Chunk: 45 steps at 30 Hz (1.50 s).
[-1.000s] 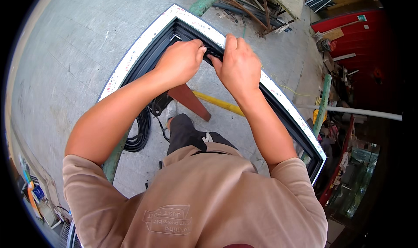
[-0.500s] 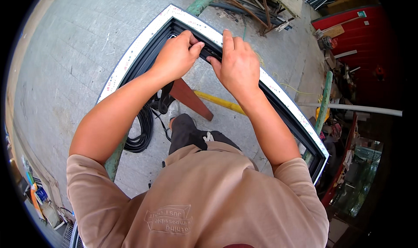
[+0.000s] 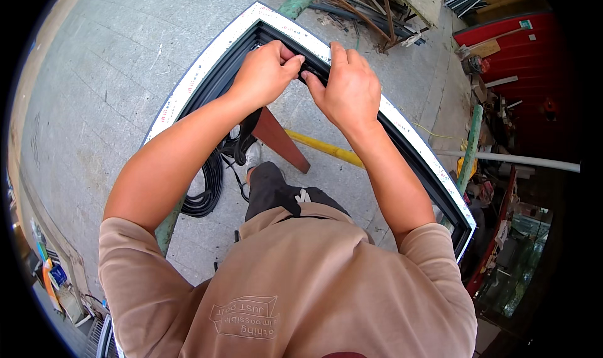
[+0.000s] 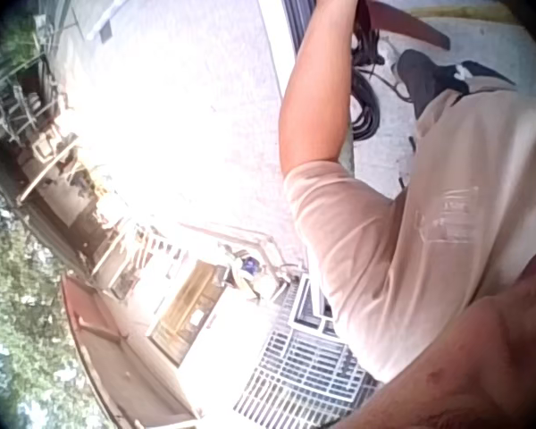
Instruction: The person installs a black rubber seal into the frame of a window. They press the seal into the groove around the perimeter of the frame by hand and use shears to cut the rubber strip to length.
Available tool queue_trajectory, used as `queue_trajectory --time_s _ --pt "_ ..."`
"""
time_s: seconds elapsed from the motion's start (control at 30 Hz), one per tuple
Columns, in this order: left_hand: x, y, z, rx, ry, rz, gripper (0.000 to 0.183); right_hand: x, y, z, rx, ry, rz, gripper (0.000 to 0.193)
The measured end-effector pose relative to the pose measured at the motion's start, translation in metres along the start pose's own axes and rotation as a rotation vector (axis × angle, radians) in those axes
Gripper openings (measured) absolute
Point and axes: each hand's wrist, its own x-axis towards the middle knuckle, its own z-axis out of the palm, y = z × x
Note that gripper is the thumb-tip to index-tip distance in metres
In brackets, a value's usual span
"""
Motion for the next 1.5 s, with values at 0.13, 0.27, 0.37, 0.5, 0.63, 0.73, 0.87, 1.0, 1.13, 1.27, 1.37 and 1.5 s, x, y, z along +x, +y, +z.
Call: queue_trajectory --time_s 0.13,0.27,0.37,0.5,0.63,0.73,0.87,1.0,1.13,1.27,1.37,1.5 --pt "0.0 0.003 -0.001 0.052 -0.021 -0.001 0.036 0.001 -0.001 0.0 0.0 -0.001 0.002 0.069" --pt "-0.002 -0.003 0.007 0.031 0.071 0.08 0.035 0.002 0.001 -0.001 0.014 0.017 -0.002 0.062" --pt "-0.004 -0.001 0.01 0.024 0.119 0.135 0.034 0.003 0.005 0.003 0.035 0.056 0.026 0.055" --pt "-0.007 0.002 0.009 0.052 0.118 0.132 0.033 0.005 0.001 0.004 0.01 0.068 0.042 0.042" --pt "-0.01 0.004 0.007 0.018 0.103 0.106 0.032 0.004 0.005 0.012 -0.059 0.147 -0.024 0.036" --pt "-0.009 0.002 0.006 0.001 0.09 0.102 0.032 0.004 0.004 0.014 -0.066 0.165 -0.027 0.037" --pt "-0.007 -0.001 0.006 -0.041 0.054 0.063 0.032 0.004 0.001 0.014 -0.036 0.11 0.06 0.039" --pt "-0.006 -0.004 0.008 -0.035 0.06 0.083 0.032 0.005 0.003 0.014 -0.078 0.155 0.007 0.04" --pt "-0.006 -0.002 0.008 -0.024 0.038 0.084 0.032 0.008 -0.002 0.011 -0.084 0.081 0.095 0.043" --pt "-0.006 -0.002 0.008 -0.022 0.049 0.079 0.032 0.009 -0.003 0.009 -0.076 0.07 0.136 0.045" --pt "-0.001 -0.01 0.008 -0.11 0.006 0.06 0.033 0.005 0.003 0.0 -0.047 0.0 0.092 0.047" --pt "-0.004 -0.001 0.002 -0.045 -0.015 0.041 0.034 -0.023 0.025 -0.03 0.061 -0.128 0.058 0.066"
